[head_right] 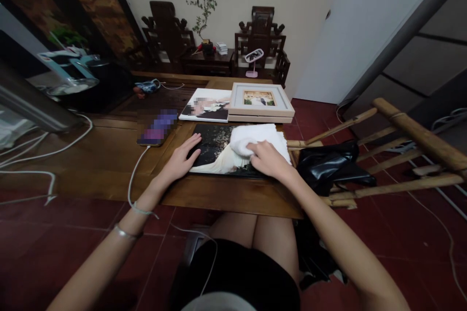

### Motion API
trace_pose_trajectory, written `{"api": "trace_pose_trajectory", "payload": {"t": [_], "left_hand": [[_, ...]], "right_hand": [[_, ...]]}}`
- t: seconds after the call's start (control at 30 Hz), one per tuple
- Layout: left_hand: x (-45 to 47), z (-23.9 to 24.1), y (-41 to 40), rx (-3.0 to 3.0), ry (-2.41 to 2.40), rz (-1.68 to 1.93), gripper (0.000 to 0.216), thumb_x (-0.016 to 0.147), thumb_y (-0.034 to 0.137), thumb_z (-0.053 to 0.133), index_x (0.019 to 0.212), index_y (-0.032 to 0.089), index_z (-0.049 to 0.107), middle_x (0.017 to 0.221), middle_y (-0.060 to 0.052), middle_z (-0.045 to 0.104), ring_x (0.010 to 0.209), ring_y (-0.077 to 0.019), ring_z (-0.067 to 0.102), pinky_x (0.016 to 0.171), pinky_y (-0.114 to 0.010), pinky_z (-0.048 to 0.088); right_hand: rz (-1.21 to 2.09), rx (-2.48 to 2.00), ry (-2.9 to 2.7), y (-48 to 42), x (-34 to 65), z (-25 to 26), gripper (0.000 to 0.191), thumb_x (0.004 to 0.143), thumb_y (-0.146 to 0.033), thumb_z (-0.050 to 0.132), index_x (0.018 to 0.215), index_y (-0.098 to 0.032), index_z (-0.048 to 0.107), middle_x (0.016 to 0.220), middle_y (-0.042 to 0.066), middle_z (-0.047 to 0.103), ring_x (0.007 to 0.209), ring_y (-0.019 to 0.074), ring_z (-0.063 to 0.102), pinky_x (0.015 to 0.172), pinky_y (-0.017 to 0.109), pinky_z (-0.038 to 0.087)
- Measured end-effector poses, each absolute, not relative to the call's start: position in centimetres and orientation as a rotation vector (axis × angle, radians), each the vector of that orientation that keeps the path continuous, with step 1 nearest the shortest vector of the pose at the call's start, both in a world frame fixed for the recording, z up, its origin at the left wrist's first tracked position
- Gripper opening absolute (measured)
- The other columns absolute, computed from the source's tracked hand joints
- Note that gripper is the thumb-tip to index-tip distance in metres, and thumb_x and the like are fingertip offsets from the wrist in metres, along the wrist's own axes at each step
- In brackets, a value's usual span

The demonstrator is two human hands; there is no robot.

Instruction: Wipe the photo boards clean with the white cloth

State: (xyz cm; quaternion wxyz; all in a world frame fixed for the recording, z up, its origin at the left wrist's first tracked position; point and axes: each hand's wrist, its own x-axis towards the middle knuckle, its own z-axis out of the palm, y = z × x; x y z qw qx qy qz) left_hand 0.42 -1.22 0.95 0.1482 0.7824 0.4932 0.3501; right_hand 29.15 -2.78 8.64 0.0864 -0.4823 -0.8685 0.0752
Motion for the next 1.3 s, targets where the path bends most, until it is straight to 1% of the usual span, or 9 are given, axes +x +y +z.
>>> {"api": "trace_pose_trajectory", "payload": {"t": [0.07, 0.13, 0.3, 0.5, 0.63, 0.73, 0.9, 1.1, 1.3], "left_hand": [[0.4, 1.0, -1.2, 2.254, 1.417, 1.007, 0.046, 0.092, 0.036, 0.041, 0.131, 0.013, 0.052, 0.143, -0.015, 0.046, 0.135, -0.0256, 0.039, 0.113, -0.048, 0.029], [0.3, 0.9, -1.2, 2.254, 1.415, 1.012, 0.047, 0.093, 0.037, 0.041, 0.13, 0.012, 0.052, 0.142, -0.016, 0.046, 0.135, -0.0256, 0.039, 0.113, -0.047, 0.029], [0.3, 0.7, -1.1, 2.25, 1.406, 1.023, 0.046, 0.092, 0.038, 0.041, 0.13, 0.013, 0.052, 0.143, -0.015, 0.046, 0.135, -0.0256, 0.039, 0.113, -0.048, 0.029], [0.4, 0.8, -1.2, 2.248, 1.413, 1.018, 0.046, 0.092, 0.037, 0.041, 0.131, 0.015, 0.051, 0.143, -0.014, 0.046, 0.135, -0.0249, 0.039, 0.113, -0.049, 0.029], [0.4, 0.8, -1.2, 2.25, 1.422, 1.016, 0.045, 0.092, 0.036, 0.041, 0.13, 0.014, 0.052, 0.143, -0.014, 0.046, 0.136, -0.0245, 0.038, 0.113, -0.047, 0.028], [0.4, 0.8, -1.2, 2.251, 1.424, 1.016, 0.045, 0.092, 0.036, 0.041, 0.13, 0.014, 0.052, 0.143, -0.014, 0.046, 0.136, -0.0246, 0.038, 0.113, -0.048, 0.028], [0.4, 0.7, -1.2, 2.242, 1.405, 1.019, 0.046, 0.093, 0.036, 0.041, 0.131, 0.013, 0.051, 0.143, -0.015, 0.045, 0.136, -0.0248, 0.037, 0.114, -0.047, 0.028], [0.4, 0.5, -1.1, 2.225, 1.394, 1.027, 0.046, 0.093, 0.037, 0.041, 0.131, 0.014, 0.052, 0.143, -0.014, 0.045, 0.136, -0.0254, 0.037, 0.114, -0.046, 0.027], [0.5, 0.9, -1.3, 2.153, 1.388, 1.124, 0.05, 0.097, 0.038, 0.028, 0.137, 0.012, 0.045, 0.144, -0.014, 0.045, 0.136, -0.0219, 0.038, 0.115, -0.043, 0.026]], "right_hand": [[0.201, -1.458, -2.568, -0.8, 28.1, 8.5, 0.022, 0.073, -0.009, 0.041, 0.078, -0.018, 0.06, 0.08, 0.01, 0.068, 0.08, 0.0241, 0.061, 0.074, 0.031, 0.039], [0.191, -1.477, -2.544, 0.4, 26.9, 8.4, 0.025, 0.073, -0.009, 0.04, 0.082, -0.017, 0.062, 0.086, 0.011, 0.069, 0.085, 0.0245, 0.061, 0.075, 0.031, 0.039], [0.183, -1.514, -2.532, -0.3, 24.8, 7.9, 0.035, 0.073, -0.004, 0.039, 0.097, -0.013, 0.064, 0.1, 0.016, 0.067, 0.11, 0.0291, 0.055, 0.091, 0.041, 0.037], [0.309, -1.298, -2.665, -7.8, 24.0, 7.5, 0.04, 0.07, -0.002, 0.043, 0.101, -0.012, 0.065, 0.131, 0.021, 0.054, 0.133, 0.0314, 0.037, 0.107, 0.057, 0.022], [0.463, -1.153, -2.711, -11.8, 23.9, 7.7, 0.04, 0.066, -0.003, 0.045, 0.097, -0.017, 0.067, 0.138, 0.015, 0.05, 0.135, 0.0341, 0.032, 0.106, 0.065, 0.02], [0.491, -1.125, -2.723, -11.9, 23.8, 7.9, 0.035, 0.067, -0.004, 0.046, 0.093, -0.016, 0.067, 0.134, 0.017, 0.053, 0.134, 0.0336, 0.035, 0.106, 0.064, 0.021], [0.439, -1.187, -2.694, -7.7, 23.3, 7.8, 0.034, 0.073, -0.004, 0.042, 0.097, -0.013, 0.064, 0.123, 0.021, 0.06, 0.132, 0.0295, 0.039, 0.107, 0.057, 0.024], [0.21, -1.33, -2.623, -1.7, 22.3, 7.5, 0.038, 0.079, -0.007, 0.038, 0.11, -0.012, 0.06, 0.117, 0.021, 0.062, 0.129, 0.0319, 0.043, 0.102, 0.058, 0.03], [0.053, -1.296, -2.67, -1.3, 20.0, 6.6, 0.043, 0.078, -0.007, 0.043, 0.115, -0.014, 0.061, 0.14, 0.016, 0.048, 0.135, 0.0361, 0.031, 0.102, 0.067, 0.024]]}}
